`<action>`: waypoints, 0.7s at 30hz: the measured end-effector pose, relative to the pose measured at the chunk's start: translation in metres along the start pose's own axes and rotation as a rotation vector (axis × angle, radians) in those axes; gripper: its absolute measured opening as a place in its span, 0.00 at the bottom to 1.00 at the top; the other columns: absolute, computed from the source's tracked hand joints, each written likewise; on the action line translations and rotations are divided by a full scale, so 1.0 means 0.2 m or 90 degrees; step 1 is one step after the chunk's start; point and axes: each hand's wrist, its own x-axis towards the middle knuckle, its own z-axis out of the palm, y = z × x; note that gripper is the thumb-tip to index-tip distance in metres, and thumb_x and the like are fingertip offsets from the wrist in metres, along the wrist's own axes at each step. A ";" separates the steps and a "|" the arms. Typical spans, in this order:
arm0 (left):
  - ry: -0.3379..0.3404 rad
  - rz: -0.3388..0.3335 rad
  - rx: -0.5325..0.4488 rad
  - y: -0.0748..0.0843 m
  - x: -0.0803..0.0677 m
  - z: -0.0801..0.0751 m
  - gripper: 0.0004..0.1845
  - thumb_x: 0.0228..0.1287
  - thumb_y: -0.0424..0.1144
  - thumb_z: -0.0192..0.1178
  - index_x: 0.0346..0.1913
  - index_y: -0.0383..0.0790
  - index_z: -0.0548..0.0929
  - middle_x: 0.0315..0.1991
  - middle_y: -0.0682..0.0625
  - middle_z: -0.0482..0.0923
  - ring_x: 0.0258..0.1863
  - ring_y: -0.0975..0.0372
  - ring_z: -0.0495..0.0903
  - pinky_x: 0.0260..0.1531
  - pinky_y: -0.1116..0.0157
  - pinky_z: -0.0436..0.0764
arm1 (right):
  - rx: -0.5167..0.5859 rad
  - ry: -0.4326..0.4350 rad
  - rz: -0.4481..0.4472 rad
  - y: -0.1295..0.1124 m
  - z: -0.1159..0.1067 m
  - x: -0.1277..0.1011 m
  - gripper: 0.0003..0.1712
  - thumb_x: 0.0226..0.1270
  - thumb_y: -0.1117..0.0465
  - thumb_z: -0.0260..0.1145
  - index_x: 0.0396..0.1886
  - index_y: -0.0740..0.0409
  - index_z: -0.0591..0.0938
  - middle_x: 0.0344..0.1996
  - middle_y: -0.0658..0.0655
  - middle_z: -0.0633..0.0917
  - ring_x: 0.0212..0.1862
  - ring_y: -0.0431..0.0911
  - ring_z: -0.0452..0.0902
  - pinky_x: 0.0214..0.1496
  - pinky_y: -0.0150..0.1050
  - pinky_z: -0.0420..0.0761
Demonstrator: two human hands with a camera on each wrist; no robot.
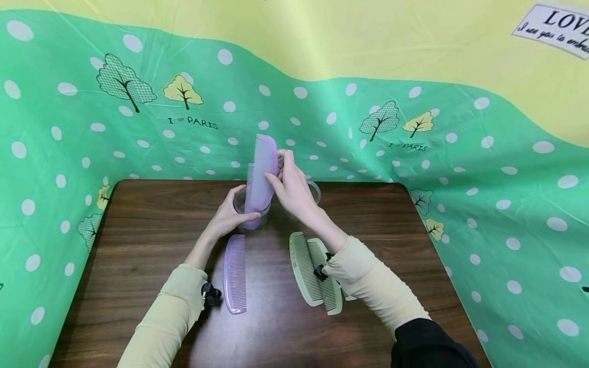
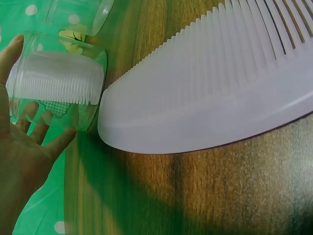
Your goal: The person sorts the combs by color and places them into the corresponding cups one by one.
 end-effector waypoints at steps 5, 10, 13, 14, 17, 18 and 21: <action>-0.003 0.000 0.003 0.00 0.00 0.00 0.57 0.53 0.59 0.77 0.80 0.56 0.54 0.81 0.49 0.57 0.79 0.51 0.60 0.76 0.43 0.62 | -0.011 -0.008 0.003 0.01 0.03 0.02 0.27 0.77 0.60 0.64 0.66 0.57 0.63 0.46 0.60 0.79 0.37 0.46 0.79 0.37 0.38 0.80; 0.001 -0.002 0.006 0.00 0.00 0.00 0.56 0.53 0.59 0.78 0.80 0.56 0.55 0.81 0.48 0.58 0.77 0.50 0.62 0.75 0.43 0.63 | -0.034 -0.022 0.000 0.03 0.08 0.03 0.26 0.77 0.59 0.64 0.66 0.56 0.63 0.42 0.59 0.83 0.37 0.47 0.79 0.39 0.39 0.80; 0.005 -0.002 0.011 -0.01 0.01 0.00 0.57 0.52 0.58 0.78 0.80 0.56 0.55 0.81 0.48 0.58 0.78 0.50 0.61 0.76 0.43 0.61 | -0.051 -0.026 -0.008 0.05 0.10 0.04 0.26 0.76 0.59 0.64 0.65 0.56 0.63 0.40 0.58 0.84 0.37 0.47 0.79 0.39 0.40 0.81; 0.006 -0.003 0.011 -0.01 0.01 0.00 0.57 0.52 0.58 0.78 0.80 0.55 0.55 0.81 0.48 0.58 0.79 0.50 0.60 0.77 0.43 0.61 | -0.054 -0.028 -0.008 0.05 0.11 0.04 0.26 0.76 0.59 0.64 0.65 0.56 0.63 0.39 0.58 0.84 0.37 0.47 0.80 0.39 0.40 0.81; 0.008 -0.005 0.011 -0.01 0.01 0.00 0.57 0.52 0.58 0.79 0.80 0.54 0.56 0.81 0.47 0.58 0.79 0.50 0.59 0.78 0.43 0.59 | -0.066 -0.035 -0.009 0.07 0.13 0.05 0.25 0.76 0.59 0.65 0.64 0.56 0.63 0.38 0.58 0.84 0.36 0.47 0.80 0.38 0.41 0.81; 0.008 -0.004 0.010 -0.01 0.01 0.00 0.57 0.52 0.57 0.79 0.80 0.54 0.56 0.81 0.47 0.58 0.80 0.50 0.59 0.78 0.43 0.58 | -0.069 -0.037 -0.008 0.07 0.14 0.05 0.25 0.76 0.59 0.65 0.64 0.55 0.64 0.38 0.58 0.84 0.36 0.47 0.80 0.38 0.41 0.81; 0.009 -0.004 0.008 -0.01 0.01 0.00 0.57 0.52 0.57 0.79 0.80 0.55 0.56 0.80 0.47 0.59 0.79 0.50 0.59 0.78 0.43 0.58 | -0.074 -0.048 0.000 0.07 0.16 0.05 0.24 0.76 0.59 0.65 0.63 0.55 0.64 0.38 0.57 0.84 0.36 0.47 0.80 0.37 0.40 0.81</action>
